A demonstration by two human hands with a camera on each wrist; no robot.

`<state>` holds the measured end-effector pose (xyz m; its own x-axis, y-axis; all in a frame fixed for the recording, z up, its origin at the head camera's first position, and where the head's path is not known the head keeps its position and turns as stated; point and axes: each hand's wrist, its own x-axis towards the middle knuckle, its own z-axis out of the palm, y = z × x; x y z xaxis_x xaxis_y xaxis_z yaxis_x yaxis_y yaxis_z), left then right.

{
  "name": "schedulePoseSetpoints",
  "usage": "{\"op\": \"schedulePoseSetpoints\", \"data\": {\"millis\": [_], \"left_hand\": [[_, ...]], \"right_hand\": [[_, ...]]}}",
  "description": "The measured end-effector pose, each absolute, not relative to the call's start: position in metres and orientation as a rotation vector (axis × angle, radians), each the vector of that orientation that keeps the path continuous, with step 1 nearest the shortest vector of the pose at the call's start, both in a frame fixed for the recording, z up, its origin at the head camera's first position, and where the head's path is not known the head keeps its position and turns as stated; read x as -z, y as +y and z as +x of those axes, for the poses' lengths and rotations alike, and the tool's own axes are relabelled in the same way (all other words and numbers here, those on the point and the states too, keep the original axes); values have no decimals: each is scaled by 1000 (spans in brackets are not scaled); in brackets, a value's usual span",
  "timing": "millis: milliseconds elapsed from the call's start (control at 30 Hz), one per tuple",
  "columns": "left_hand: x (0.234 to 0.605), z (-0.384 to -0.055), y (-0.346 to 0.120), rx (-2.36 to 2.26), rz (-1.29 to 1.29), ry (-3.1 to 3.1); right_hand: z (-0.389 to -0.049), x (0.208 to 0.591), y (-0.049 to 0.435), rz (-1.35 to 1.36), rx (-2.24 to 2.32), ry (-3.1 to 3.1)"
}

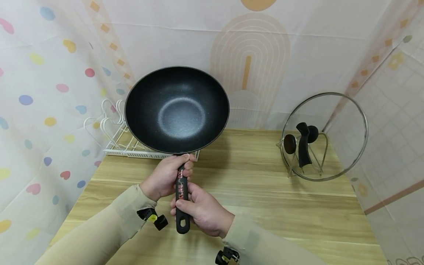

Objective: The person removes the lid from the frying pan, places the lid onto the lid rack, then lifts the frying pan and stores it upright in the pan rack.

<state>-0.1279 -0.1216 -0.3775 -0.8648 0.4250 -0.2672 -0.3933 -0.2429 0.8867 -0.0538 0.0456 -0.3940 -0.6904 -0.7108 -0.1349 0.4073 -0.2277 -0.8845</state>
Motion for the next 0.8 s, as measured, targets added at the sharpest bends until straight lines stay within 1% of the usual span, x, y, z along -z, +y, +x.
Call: {"op": "schedulePoseSetpoints", "data": {"millis": [800], "left_hand": [[376,-128,-134,-2181,2,1530]], "right_hand": [[-54,393,33,-369,1970,1329]]}}
